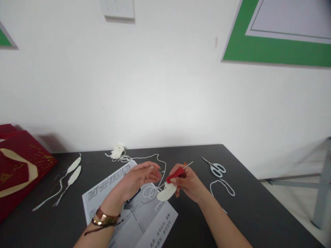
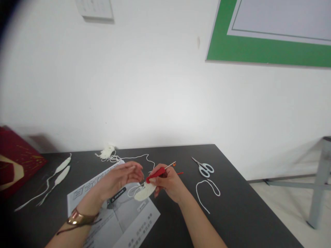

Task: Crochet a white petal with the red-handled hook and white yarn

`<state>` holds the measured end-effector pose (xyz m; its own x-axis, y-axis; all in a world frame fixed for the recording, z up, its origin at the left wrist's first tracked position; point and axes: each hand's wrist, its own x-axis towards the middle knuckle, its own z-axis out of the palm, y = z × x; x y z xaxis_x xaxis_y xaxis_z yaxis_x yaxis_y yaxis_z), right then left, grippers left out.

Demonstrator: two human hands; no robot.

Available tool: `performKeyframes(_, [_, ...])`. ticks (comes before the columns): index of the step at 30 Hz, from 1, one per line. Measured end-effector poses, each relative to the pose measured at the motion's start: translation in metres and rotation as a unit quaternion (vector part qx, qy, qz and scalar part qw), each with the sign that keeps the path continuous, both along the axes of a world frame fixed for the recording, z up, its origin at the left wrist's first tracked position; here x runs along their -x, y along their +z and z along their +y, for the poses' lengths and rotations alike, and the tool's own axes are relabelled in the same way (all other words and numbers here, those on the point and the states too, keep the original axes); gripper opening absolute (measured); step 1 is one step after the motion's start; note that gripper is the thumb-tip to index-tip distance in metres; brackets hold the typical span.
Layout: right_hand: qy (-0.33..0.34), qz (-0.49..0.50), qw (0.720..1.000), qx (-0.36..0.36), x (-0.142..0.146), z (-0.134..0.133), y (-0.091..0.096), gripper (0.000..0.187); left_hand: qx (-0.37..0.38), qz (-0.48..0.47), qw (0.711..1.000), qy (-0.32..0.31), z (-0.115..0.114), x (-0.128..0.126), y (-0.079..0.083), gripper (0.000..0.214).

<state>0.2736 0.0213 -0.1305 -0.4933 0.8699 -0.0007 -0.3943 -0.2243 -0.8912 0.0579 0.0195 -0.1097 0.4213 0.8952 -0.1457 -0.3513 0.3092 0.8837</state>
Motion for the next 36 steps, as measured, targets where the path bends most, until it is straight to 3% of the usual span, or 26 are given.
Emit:
performKeyframes(2, [0.008, -0.002, 1.000, -0.006, 0.000, -0.001, -0.001, 0.022, 0.042, -0.040, 0.996, -0.066, -0.008, -0.019, -0.006, 0.014])
performKeyframes(6, [0.017, -0.009, 1.000, -0.023, -0.001, -0.001, 0.000, 0.019, 0.094, -0.152, 0.983, -0.054, -0.013, -0.041, -0.019, 0.014])
performKeyframes(13, [0.024, -0.002, 1.000, -0.017, 0.000, -0.003, 0.000, 0.021, 0.142, -0.250, 0.956, -0.054, -0.010, -0.038, -0.019, 0.020])
performKeyframes(16, [0.015, 0.015, 1.000, -0.016, 0.000, -0.003, 0.001, 0.022, 0.134, -0.317, 0.939, -0.016, -0.009, -0.027, -0.015, 0.020])
performKeyframes(19, [0.005, 0.036, 0.999, -0.021, 0.000, -0.004, 0.003, 0.020, 0.089, -0.381, 0.917, 0.078, -0.007, -0.016, -0.006, 0.025])
performKeyframes(21, [0.001, 0.049, 0.998, -0.030, 0.001, -0.004, 0.003, 0.019, 0.028, -0.361, 0.922, 0.137, -0.006, -0.012, 0.001, 0.027])
performKeyframes(23, [-0.004, 0.060, 0.998, -0.035, 0.003, -0.005, 0.003, 0.018, -0.070, -0.267, 0.943, 0.185, -0.006, -0.012, 0.005, 0.033])
performKeyframes(25, [-0.017, 0.072, 0.996, -0.040, 0.004, -0.006, 0.003, 0.017, -0.184, -0.092, 0.956, 0.210, -0.006, -0.013, 0.006, 0.037])
performKeyframes(27, [-0.041, 0.085, 0.995, -0.045, 0.005, -0.006, 0.003, 0.017, -0.245, 0.085, 0.946, 0.196, -0.004, -0.011, 0.003, 0.032])
performKeyframes(28, [-0.057, 0.092, 0.993, -0.049, 0.004, -0.005, 0.003, 0.016, -0.242, 0.142, 0.945, 0.170, -0.003, -0.009, 0.001, 0.027])
performKeyframes(30, [-0.085, 0.103, 0.989, -0.057, 0.003, -0.003, 0.004, 0.015, -0.184, 0.170, 0.964, 0.093, -0.001, -0.005, -0.004, 0.021])
performKeyframes(33, [-0.101, 0.109, 0.987, -0.063, 0.000, -0.001, 0.005, 0.014, -0.131, 0.139, 0.981, 0.025, 0.002, 0.000, -0.010, 0.050])
performKeyframes(36, [-0.087, 0.100, 0.990, -0.056, -0.001, -0.001, 0.004, 0.015, -0.071, 0.021, 0.997, 0.037, 0.000, -0.003, -0.011, 0.059])
